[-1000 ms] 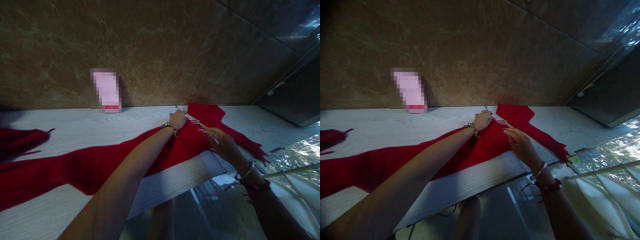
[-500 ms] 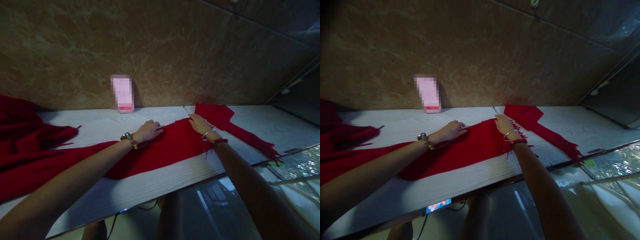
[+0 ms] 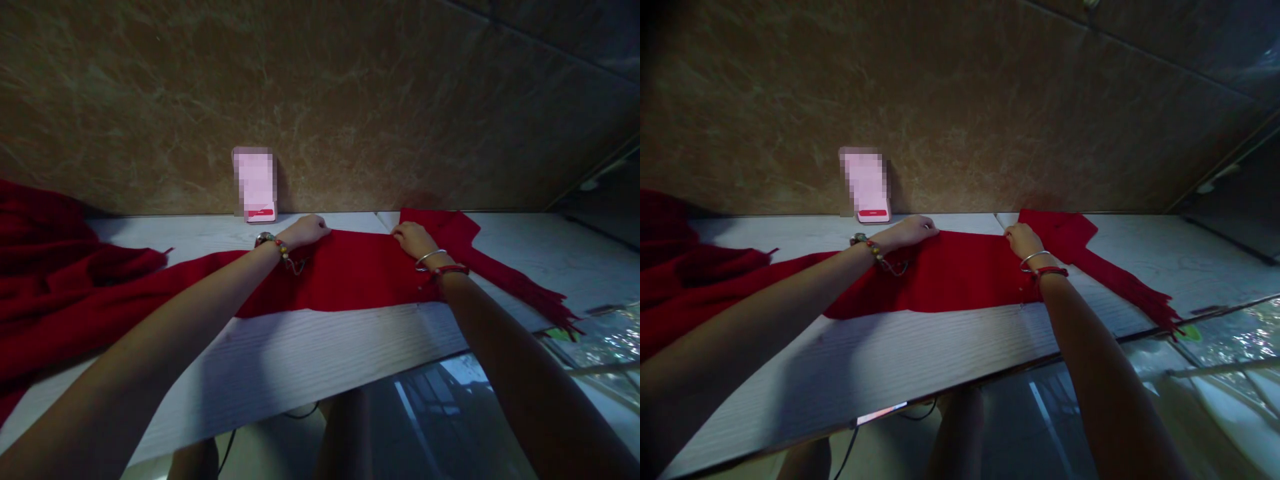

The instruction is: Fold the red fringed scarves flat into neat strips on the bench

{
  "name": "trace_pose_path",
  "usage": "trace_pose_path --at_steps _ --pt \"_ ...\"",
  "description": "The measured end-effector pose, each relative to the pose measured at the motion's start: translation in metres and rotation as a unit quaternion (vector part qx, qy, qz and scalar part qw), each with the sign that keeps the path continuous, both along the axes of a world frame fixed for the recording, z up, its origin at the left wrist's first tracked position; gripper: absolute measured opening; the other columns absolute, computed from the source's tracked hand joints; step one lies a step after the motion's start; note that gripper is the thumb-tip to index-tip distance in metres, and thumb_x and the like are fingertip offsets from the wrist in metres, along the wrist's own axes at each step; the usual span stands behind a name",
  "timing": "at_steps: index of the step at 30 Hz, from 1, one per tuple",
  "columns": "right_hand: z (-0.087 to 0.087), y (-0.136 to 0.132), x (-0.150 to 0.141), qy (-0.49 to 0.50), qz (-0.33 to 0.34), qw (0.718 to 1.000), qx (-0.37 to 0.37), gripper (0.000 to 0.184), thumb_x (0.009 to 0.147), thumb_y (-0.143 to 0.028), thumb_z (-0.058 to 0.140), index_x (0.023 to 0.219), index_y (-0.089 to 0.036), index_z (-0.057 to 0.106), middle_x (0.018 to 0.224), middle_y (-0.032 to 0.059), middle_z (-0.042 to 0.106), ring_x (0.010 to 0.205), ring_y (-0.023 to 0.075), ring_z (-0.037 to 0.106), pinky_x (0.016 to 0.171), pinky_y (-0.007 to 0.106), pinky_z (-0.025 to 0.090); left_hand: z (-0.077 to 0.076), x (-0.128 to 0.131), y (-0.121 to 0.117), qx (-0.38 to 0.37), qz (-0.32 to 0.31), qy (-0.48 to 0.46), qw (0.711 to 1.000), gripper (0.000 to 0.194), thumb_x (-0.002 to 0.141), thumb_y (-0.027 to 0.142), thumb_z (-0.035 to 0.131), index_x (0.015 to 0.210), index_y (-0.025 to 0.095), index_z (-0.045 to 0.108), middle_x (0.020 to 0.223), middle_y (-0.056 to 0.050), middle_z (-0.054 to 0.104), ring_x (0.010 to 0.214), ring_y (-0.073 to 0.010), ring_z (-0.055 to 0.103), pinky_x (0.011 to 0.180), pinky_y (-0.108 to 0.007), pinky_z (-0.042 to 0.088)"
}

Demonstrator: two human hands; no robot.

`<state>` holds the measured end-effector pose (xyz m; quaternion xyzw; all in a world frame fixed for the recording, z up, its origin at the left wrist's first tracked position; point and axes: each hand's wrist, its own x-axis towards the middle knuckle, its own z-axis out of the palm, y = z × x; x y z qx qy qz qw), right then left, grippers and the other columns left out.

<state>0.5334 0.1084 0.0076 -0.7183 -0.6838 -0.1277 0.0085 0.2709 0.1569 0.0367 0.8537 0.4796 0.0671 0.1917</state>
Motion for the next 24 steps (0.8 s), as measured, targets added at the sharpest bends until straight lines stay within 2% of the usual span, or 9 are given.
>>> trace_pose_path --at_steps 3,5,10,12,14,17,21,24 --pt "-0.012 0.001 0.000 0.019 -0.020 1.000 0.008 0.028 0.085 -0.009 0.044 0.096 -0.013 0.070 0.099 0.0138 0.067 0.095 0.0212 0.060 0.083 0.029 0.044 -0.018 0.005 0.003 -0.003 -0.004 0.045 0.999 0.029 0.084 0.029 0.048 0.097 0.013 0.067 0.100 -0.009 0.069 0.089 -0.0189 0.063 0.073 -0.023 0.046" --pt "-0.019 0.001 -0.001 0.030 -0.024 0.999 0.021 0.031 0.084 -0.008 0.043 0.098 -0.014 0.070 0.099 0.0126 0.067 0.094 0.0203 0.060 0.084 0.028 0.044 -0.027 0.005 -0.002 0.006 -0.001 0.051 0.999 0.030 0.085 0.029 0.047 0.102 0.012 0.065 0.103 -0.011 0.068 0.093 -0.0209 0.063 0.076 -0.025 0.046" --pt "-0.026 -0.005 -0.001 0.067 -0.023 0.995 0.064 0.036 0.085 -0.008 0.038 0.106 -0.008 0.066 0.103 0.0162 0.066 0.099 0.0228 0.059 0.091 0.031 0.042 -0.028 0.007 -0.022 0.091 0.002 0.042 0.995 0.038 0.089 0.022 0.041 0.125 0.012 0.049 0.121 -0.016 0.056 0.109 -0.0255 0.055 0.087 -0.034 0.045" --pt "-0.028 -0.007 -0.001 0.081 -0.018 0.993 0.082 0.038 0.083 -0.006 0.037 0.110 -0.005 0.065 0.105 0.0183 0.065 0.100 0.0241 0.058 0.092 0.033 0.042 -0.028 0.016 -0.028 0.144 -0.040 0.022 0.989 0.039 0.090 0.024 0.040 0.127 0.014 0.046 0.127 -0.015 0.052 0.114 -0.0243 0.052 0.092 -0.034 0.043" --pt "-0.032 -0.008 -0.001 0.091 -0.006 0.991 0.100 0.041 0.082 -0.005 0.035 0.109 -0.006 0.065 0.104 0.0180 0.065 0.098 0.0244 0.058 0.092 0.035 0.042 -0.031 0.028 -0.032 0.178 -0.118 -0.001 0.977 0.042 0.092 0.031 0.040 0.130 0.015 0.044 0.135 -0.014 0.046 0.121 -0.0228 0.046 0.098 -0.032 0.038" --pt "-0.038 -0.008 -0.001 0.104 -0.004 0.986 0.133 0.041 0.080 -0.006 0.035 0.106 -0.010 0.067 0.102 0.0162 0.065 0.096 0.0244 0.058 0.091 0.037 0.043 -0.044 0.045 -0.032 0.164 -0.212 0.004 0.963 0.048 0.093 0.040 0.036 0.137 0.021 0.037 0.149 -0.009 0.030 0.135 -0.0227 0.029 0.107 -0.035 0.027" --pt "-0.039 -0.009 -0.002 0.128 -0.029 0.978 0.164 0.041 0.077 -0.005 0.037 0.103 -0.011 0.068 0.102 0.0153 0.065 0.096 0.0250 0.058 0.091 0.037 0.044 -0.058 0.048 -0.026 0.111 -0.230 0.052 0.965 0.053 0.094 0.045 0.030 0.143 0.025 0.027 0.152 -0.006 0.023 0.138 -0.0221 0.023 0.110 -0.039 0.021" --pt "-0.031 -0.010 -0.001 0.141 -0.046 0.974 0.172 0.040 0.075 -0.005 0.038 0.100 -0.011 0.069 0.098 0.0147 0.066 0.095 0.0260 0.059 0.091 0.039 0.043 -0.057 0.044 -0.025 0.100 -0.234 0.054 0.966 0.053 0.094 0.044 0.028 0.144 0.028 0.024 0.154 -0.004 0.016 0.139 -0.0230 0.018 0.111 -0.040 0.018"
